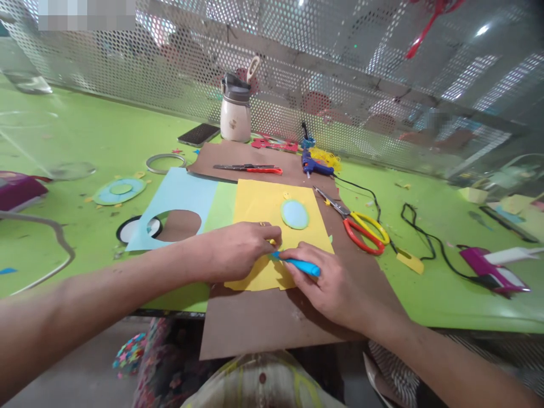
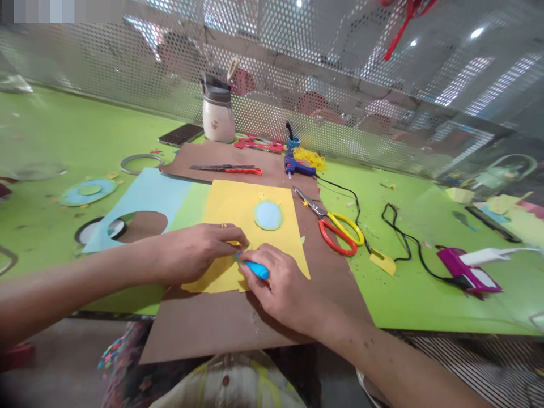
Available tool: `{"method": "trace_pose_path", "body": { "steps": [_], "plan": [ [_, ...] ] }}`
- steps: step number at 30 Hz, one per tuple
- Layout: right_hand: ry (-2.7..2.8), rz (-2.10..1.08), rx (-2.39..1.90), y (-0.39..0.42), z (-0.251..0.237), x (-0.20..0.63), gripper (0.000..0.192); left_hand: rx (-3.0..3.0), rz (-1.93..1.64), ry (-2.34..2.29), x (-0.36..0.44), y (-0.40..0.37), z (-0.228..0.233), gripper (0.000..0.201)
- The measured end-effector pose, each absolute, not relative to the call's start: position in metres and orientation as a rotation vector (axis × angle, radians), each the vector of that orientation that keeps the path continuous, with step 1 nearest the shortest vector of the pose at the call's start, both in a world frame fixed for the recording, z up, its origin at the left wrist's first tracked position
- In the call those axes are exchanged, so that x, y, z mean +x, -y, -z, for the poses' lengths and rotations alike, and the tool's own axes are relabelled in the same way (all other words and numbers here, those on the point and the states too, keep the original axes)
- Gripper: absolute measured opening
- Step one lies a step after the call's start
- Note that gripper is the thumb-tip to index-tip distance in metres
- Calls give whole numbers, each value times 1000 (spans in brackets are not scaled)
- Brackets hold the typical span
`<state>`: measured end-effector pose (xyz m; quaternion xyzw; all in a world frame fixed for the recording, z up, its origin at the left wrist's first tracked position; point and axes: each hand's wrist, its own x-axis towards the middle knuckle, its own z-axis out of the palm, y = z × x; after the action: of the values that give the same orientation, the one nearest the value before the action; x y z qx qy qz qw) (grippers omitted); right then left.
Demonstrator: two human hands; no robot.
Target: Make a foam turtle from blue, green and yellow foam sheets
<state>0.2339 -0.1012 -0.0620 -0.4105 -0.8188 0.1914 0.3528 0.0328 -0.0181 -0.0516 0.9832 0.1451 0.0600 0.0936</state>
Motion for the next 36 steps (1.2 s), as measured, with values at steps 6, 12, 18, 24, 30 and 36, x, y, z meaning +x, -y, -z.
{"method": "trace_pose_path", "body": {
  "steps": [6, 12, 18, 24, 30, 36],
  "plan": [
    [2118, -420, -1073, 106, 63, 238, 14, 2896, -155, -433, 33, 17, 50, 42],
    [2136, -404, -1016, 102, 66, 233, 17, 2893, -115, -460, 34, 19, 45, 42],
    [2182, -396, -1024, 105, 67, 235, 18, 2861, -155, -447, 33, 17, 47, 44],
    [2178, -396, -1033, 107, 64, 236, 17, 2864, -174, -429, 33, 16, 48, 44],
    [2171, -386, -1014, 104, 64, 235, 16, 2880, -171, -429, 33, 16, 50, 41],
    [2153, -381, -1020, 107, 65, 238, 16, 2853, -155, -442, 32, 15, 51, 43]
  ]
}}
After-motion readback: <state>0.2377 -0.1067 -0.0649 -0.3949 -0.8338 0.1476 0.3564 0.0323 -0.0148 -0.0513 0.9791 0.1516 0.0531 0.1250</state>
